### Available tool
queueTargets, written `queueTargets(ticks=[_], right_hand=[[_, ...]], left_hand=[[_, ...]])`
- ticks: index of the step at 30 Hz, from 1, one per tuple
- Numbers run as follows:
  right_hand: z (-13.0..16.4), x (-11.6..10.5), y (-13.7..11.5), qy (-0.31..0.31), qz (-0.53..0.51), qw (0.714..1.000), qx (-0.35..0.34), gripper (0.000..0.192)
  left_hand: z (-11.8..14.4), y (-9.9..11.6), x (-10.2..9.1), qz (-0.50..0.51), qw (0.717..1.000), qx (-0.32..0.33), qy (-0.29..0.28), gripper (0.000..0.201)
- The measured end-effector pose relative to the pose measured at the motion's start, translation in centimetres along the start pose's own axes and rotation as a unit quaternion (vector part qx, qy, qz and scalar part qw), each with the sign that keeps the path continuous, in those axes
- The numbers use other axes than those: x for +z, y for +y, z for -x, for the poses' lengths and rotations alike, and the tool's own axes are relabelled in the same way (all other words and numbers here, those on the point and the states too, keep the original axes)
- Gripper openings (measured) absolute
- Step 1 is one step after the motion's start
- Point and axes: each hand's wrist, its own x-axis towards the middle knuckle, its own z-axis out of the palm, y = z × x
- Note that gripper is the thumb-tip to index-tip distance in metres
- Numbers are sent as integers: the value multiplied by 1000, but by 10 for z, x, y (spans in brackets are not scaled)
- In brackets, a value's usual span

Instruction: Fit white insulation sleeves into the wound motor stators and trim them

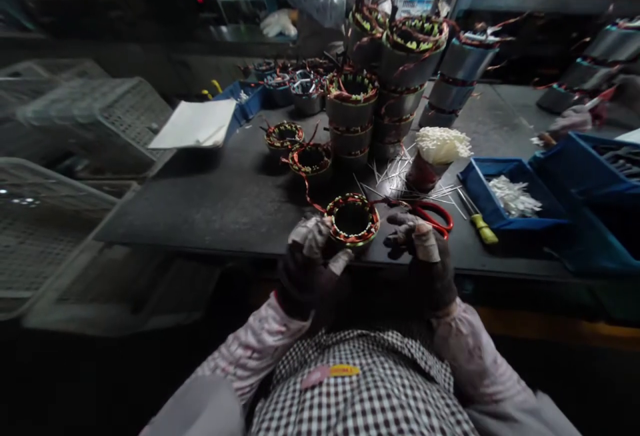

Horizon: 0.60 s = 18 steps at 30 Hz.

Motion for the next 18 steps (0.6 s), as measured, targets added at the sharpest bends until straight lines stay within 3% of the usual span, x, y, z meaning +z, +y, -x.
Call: queueTargets(ticks=[2,4,7,9,11,13,15,18], right_hand=[[11,5,8,27,2,999,41,54],[10,21,12,28,20,997,63,59],[-13,40,15,11,48,997,64,60],[-36,37,16,-46,61,997,32,53],[-61,24,16,-145,48,988,-11,54],[-80,9,16,-242,9,970,-33,60],[-87,-2,14,-298,-37,953,-27,63],[-76,-17,15,-290,-66,955,-5,53]], left_hand=[[4,-2,-13,-12,999,-22,-44,39],[-2,-3,-23,-1,995,-4,-100,31],[-34,-8,-36,40,977,51,-204,34],[-66,-16,-43,68,946,85,-305,36],[-96,-24,-47,83,898,110,-418,38],[-114,-29,-47,88,864,117,-481,36],[-117,-31,-44,73,887,104,-445,30],[-106,-32,-38,31,945,98,-310,29]])
